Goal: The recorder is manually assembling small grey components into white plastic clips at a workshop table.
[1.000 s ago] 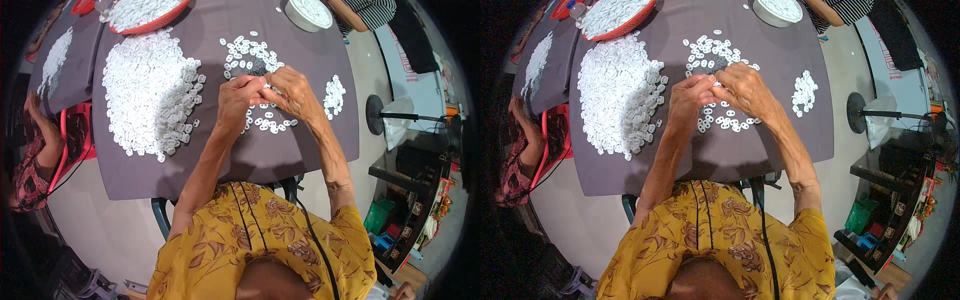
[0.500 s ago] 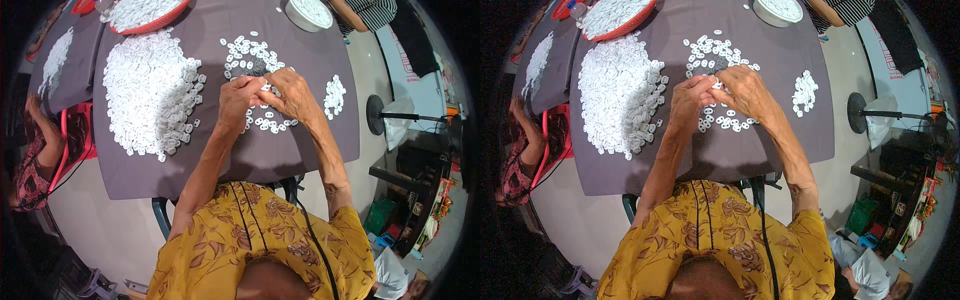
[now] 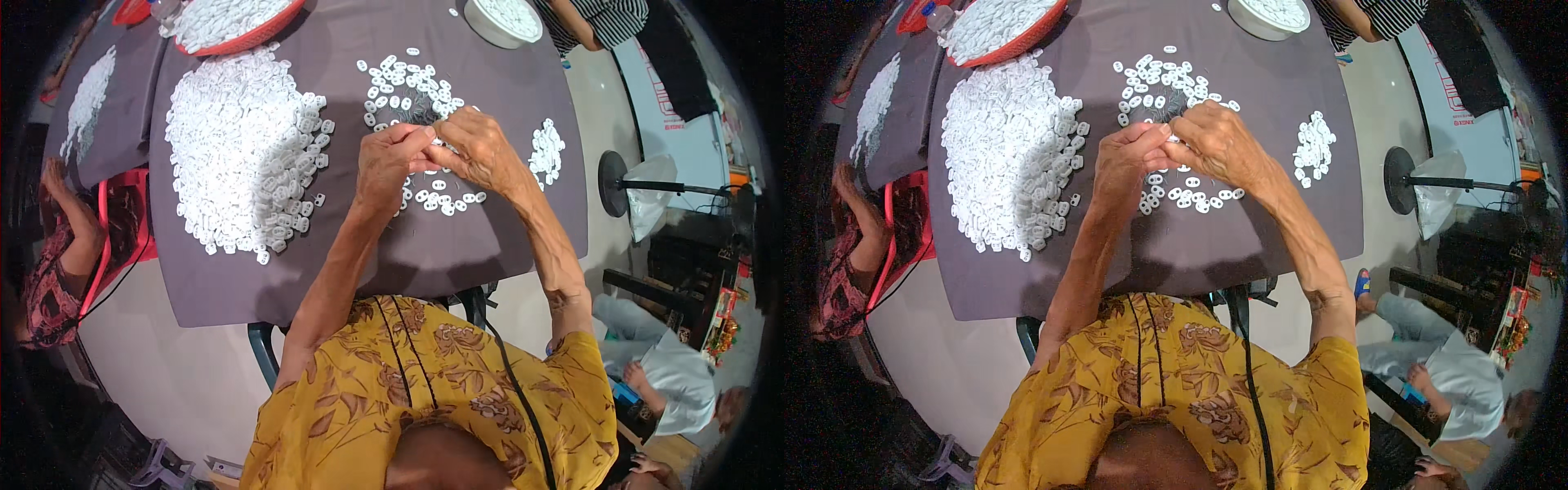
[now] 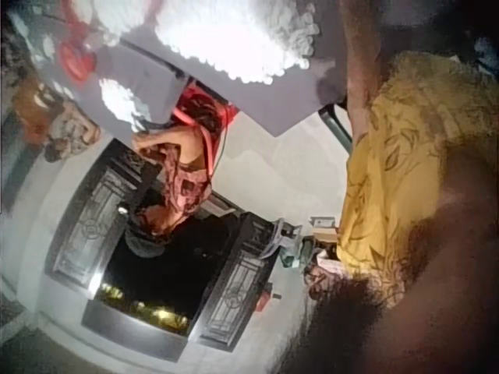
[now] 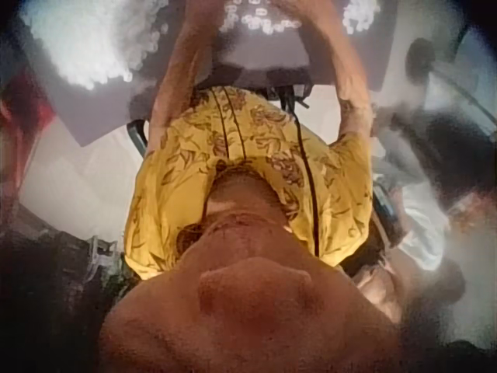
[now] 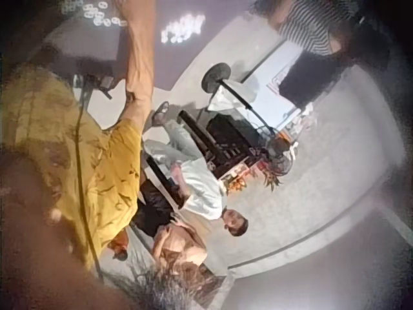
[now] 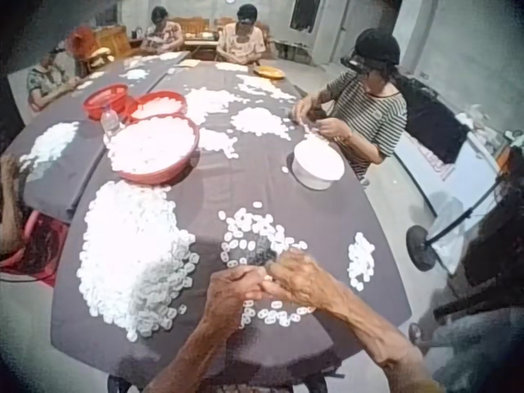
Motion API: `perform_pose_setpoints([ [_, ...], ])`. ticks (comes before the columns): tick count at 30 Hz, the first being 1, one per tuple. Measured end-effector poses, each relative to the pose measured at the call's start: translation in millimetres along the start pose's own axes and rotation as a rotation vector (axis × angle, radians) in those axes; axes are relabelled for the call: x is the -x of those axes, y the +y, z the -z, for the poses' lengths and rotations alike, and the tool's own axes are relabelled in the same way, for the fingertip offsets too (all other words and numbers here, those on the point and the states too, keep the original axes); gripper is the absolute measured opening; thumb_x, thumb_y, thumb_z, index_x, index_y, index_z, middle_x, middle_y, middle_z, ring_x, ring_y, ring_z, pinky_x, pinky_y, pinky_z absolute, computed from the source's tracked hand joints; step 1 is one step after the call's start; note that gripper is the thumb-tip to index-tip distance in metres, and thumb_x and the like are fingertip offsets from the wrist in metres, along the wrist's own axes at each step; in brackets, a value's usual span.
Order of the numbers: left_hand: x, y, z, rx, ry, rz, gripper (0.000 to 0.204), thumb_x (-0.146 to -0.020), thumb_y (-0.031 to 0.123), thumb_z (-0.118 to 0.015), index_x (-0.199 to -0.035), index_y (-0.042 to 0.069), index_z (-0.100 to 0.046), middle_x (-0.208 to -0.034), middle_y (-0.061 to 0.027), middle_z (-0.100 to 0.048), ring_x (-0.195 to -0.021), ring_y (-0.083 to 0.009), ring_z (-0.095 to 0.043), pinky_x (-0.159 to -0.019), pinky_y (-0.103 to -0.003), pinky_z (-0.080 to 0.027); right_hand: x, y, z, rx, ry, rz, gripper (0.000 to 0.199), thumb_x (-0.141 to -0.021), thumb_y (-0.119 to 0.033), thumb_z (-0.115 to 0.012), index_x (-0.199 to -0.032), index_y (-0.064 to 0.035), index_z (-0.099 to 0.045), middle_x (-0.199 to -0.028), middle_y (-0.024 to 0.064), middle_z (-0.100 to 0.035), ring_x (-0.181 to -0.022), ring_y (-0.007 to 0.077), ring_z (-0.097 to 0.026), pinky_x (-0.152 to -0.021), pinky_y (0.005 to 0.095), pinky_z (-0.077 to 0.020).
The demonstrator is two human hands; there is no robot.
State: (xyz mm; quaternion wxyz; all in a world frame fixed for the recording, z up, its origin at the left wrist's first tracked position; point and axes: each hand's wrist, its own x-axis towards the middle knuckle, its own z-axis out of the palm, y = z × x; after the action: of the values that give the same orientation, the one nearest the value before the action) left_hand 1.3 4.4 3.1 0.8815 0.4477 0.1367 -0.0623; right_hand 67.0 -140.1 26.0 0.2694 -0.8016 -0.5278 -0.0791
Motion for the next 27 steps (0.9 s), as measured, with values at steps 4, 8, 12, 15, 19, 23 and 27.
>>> perform_pose_setpoints([
  [4,-3,-3,1,-0.004,0.005,0.02,0.019,-0.08,0.014,-0.059,-0.079,-0.004,-0.061,-0.071,-0.0078,-0.06,-0.061,-0.0119,-0.058,-0.059,-0.023,-0.05,0,2,-1,-0.007,-0.007,-0.006,0.019,-0.072,-0.017,-0.066,-0.078,-0.0007,-0.059,-0.06,0.008,-0.051,-0.055,0.0244,-0.051,-0.055,0.0346,-0.0405],
  [8,-6,-5,2,-0.002,0.018,-0.018,0.019,-0.08,0.013,-0.058,-0.081,-0.005,-0.061,-0.072,-0.0085,-0.061,-0.061,-0.012,-0.058,-0.059,-0.023,-0.05,-2,-1,-3,-0.041,-0.012,-0.104,0.02,-0.074,-0.017,-0.065,-0.081,0.0008,-0.06,-0.062,0.0099,-0.054,-0.057,0.0248,-0.053,-0.056,0.0343,-0.0421],
  [12,-4,1,5,-0.054,0.036,-0.054,0.02,-0.081,0.014,-0.058,-0.085,-0.005,-0.061,-0.072,-0.0081,-0.061,-0.062,-0.0118,-0.058,-0.058,-0.022,-0.05,-4,-13,3,-0.353,0.081,-0.449,0.02,-0.078,-0.016,-0.06,-0.084,0.0032,-0.061,-0.069,0.0108,-0.06,-0.061,0.0197,-0.056,-0.057,0.0311,-0.0433],
  [15,-2,1,7,-0.074,0.026,-0.079,0.021,-0.081,0.014,-0.059,-0.087,-0.006,-0.061,-0.073,-0.0078,-0.061,-0.063,-0.0116,-0.059,-0.058,-0.022,-0.05,-8,-21,6,-0.313,0.032,-0.533,0.019,-0.08,-0.015,-0.059,-0.083,0.0039,-0.061,-0.071,0.0104,-0.062,-0.063,0.015,-0.056,-0.057,0.0279,-0.043],
  [19,5,9,0,-0.031,0.008,-0.137,0.018,-0.081,0.011,-0.059,-0.087,-0.006,-0.061,-0.074,-0.0081,-0.061,-0.063,-0.0117,-0.059,-0.058,-0.021,-0.05,-9,-29,8,-0.323,0.045,-0.621,0.018,-0.079,-0.014,-0.059,-0.083,0.0034,-0.062,-0.067,0.0073,-0.06,-0.061,0.0123,-0.054,-0.056,0.0259,-0.042],
  [23,3,5,1,-0.007,0.02,-0.149,0.017,-0.08,0.01,-0.059,-0.086,-0.006,-0.061,-0.074,-0.0083,-0.061,-0.062,-0.0117,-0.059,-0.059,-0.021,-0.049,-7,-29,2,-0.387,0.145,-0.72,0.016,-0.079,-0.013,-0.06,-0.082,0.0025,-0.062,-0.065,0.0031,-0.058,-0.061,0.0084,-0.051,-0.055,0.0232,-0.0404],
  [27,4,6,4,-0.008,0.032,-0.158,0.015,-0.08,0.009,-0.059,-0.083,-0.005,-0.06,-0.072,-0.0081,-0.062,-0.062,-0.0117,-0.059,-0.058,-0.02,-0.049,-6,-34,-1,-0.459,0.187,-0.748,0.015,-0.08,-0.012,-0.06,-0.081,0.0025,-0.061,-0.066,0.0023,-0.058,-0.062,0.0077,-0.051,-0.056,0.0219,-0.0402],
])
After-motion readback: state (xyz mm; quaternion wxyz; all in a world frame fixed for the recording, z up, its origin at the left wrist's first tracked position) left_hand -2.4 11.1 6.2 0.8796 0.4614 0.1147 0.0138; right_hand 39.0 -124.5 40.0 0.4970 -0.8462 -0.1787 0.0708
